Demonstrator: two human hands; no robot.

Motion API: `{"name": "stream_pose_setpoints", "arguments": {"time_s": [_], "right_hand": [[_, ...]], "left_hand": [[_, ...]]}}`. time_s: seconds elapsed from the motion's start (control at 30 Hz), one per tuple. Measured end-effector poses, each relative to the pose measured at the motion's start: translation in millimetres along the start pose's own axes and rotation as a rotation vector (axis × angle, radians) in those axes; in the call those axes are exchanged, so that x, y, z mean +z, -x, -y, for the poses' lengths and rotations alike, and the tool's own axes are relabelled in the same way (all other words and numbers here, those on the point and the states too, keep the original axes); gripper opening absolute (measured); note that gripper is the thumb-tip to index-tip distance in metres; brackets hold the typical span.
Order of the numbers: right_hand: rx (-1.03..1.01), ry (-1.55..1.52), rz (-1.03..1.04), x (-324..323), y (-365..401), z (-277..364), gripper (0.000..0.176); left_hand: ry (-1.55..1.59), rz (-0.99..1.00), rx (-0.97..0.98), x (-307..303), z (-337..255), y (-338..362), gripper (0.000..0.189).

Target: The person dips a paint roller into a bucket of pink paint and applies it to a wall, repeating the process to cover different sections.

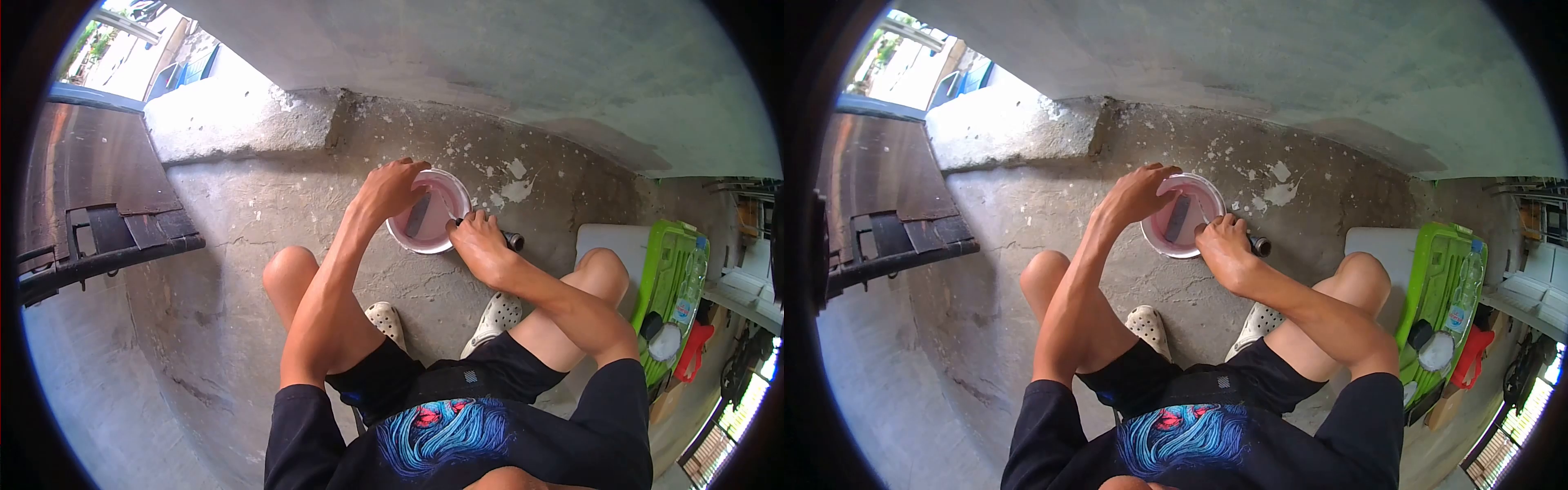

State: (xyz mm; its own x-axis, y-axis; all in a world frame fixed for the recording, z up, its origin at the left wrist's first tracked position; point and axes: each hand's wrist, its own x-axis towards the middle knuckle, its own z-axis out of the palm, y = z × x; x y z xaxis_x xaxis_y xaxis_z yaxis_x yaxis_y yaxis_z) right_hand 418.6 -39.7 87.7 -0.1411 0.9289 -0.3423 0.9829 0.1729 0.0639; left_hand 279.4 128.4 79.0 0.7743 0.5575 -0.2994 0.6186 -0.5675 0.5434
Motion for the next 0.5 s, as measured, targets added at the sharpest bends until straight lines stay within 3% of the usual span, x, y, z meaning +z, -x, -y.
{"name": "stream_pose_setpoints", "arguments": {"time_s": [0.4,0.5], "right_hand": [[-0.019,-0.03,0.031,-1,-6,-3,0.015],[-0.046,-0.102,0.036,-18,-1,-8,0.014]], "left_hand": [[0.003,0.025,-0.016,1,1,1,0.047],[-0.016,-0.086,0.038,6,4,0,0.044]]}}
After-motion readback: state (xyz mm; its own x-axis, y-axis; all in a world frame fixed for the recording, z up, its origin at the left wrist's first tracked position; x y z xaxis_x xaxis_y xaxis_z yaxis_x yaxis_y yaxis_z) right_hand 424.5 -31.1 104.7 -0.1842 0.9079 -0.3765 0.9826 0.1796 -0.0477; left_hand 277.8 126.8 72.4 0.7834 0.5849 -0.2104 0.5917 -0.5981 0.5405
